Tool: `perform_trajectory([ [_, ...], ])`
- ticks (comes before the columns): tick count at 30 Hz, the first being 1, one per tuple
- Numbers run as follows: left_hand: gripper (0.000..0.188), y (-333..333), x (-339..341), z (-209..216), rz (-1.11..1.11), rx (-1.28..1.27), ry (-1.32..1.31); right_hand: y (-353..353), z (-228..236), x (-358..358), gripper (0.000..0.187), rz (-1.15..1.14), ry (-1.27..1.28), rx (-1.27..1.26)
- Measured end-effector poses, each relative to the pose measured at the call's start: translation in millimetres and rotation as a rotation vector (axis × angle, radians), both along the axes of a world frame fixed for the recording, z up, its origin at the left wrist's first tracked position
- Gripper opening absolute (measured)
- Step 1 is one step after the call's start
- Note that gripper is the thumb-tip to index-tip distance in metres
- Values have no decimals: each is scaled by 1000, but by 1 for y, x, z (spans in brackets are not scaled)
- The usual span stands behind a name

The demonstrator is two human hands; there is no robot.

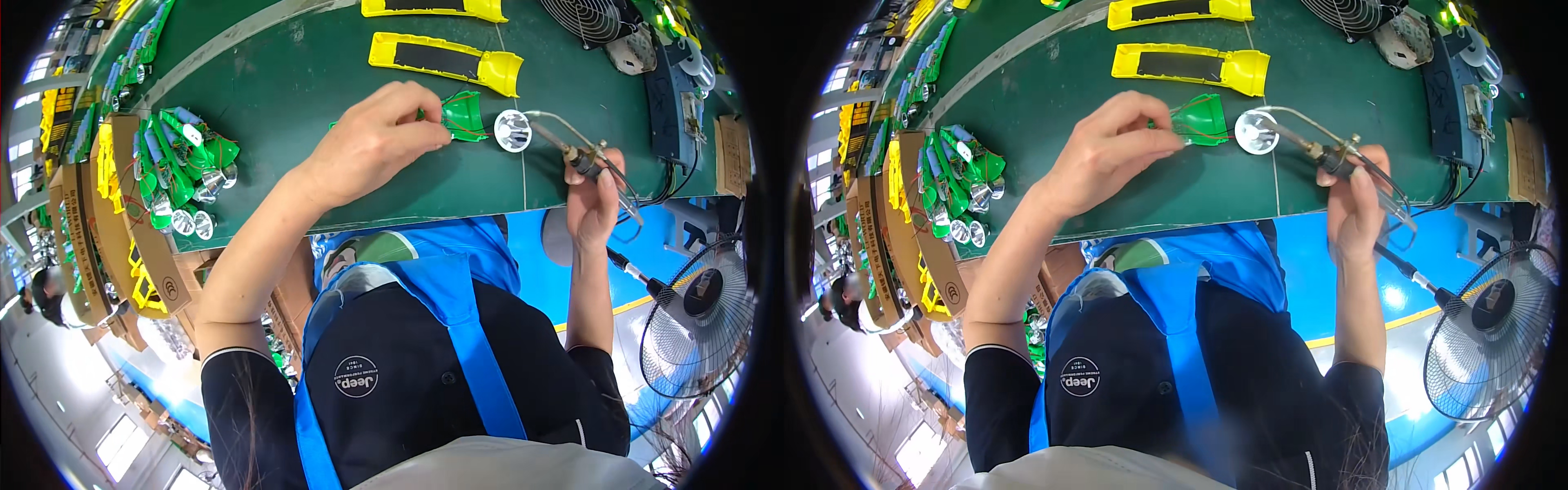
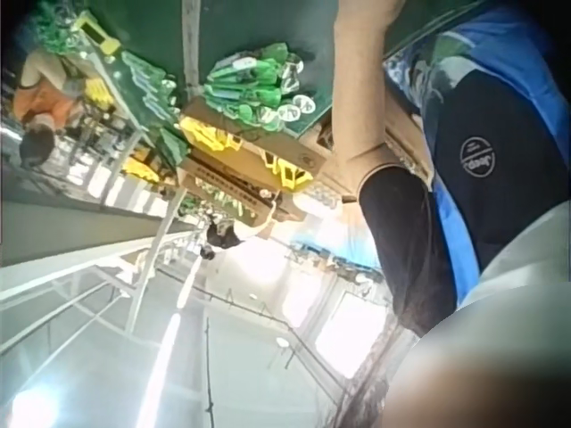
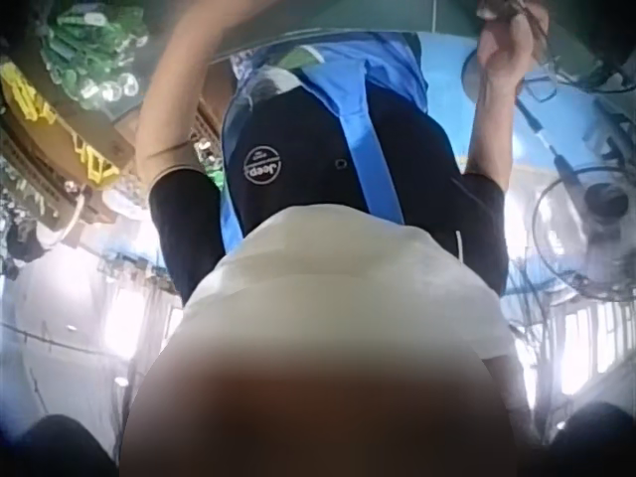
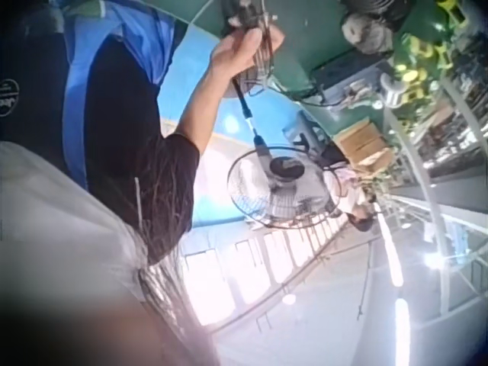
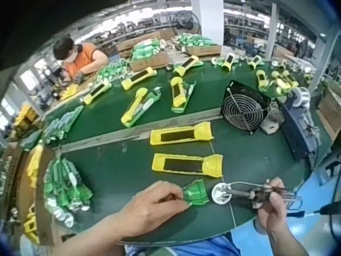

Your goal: Soldering internal wiring and assembling portable solar-powered lights on an industrial assembly line.

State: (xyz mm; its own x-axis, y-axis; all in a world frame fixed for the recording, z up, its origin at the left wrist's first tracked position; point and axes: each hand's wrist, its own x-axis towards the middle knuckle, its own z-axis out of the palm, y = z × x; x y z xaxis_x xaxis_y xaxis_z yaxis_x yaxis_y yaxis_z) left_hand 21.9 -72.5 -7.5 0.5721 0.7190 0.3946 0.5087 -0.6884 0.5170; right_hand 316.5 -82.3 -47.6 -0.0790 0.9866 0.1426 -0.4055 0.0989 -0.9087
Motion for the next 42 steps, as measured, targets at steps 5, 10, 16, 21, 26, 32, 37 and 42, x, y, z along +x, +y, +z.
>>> perform_trajectory([
  [5,14,2,9,-6,157,-173,-249,11,5,-14,22,70,-4,-5],
  [10,15,0,8,-3,326,-421,-253,14,11,-26,22,34,-191,-66],
  [16,16,-9,9,2,310,-113,-91,13,17,-34,22,44,-327,-86],
  [21,15,-8,17,10,405,-186,-12,12,20,-40,23,57,-434,-72],
  [26,15,-7,19,7,438,-188,8,12,22,-42,22,89,-497,-36],
  [32,14,-7,18,7,409,-189,-15,12,23,-44,21,105,-507,-38],
  [37,13,-5,18,7,396,-175,16,13,24,-45,22,105,-543,-44],
  [42,13,-6,19,9,415,-187,45,14,21,-43,23,140,-561,0],
])
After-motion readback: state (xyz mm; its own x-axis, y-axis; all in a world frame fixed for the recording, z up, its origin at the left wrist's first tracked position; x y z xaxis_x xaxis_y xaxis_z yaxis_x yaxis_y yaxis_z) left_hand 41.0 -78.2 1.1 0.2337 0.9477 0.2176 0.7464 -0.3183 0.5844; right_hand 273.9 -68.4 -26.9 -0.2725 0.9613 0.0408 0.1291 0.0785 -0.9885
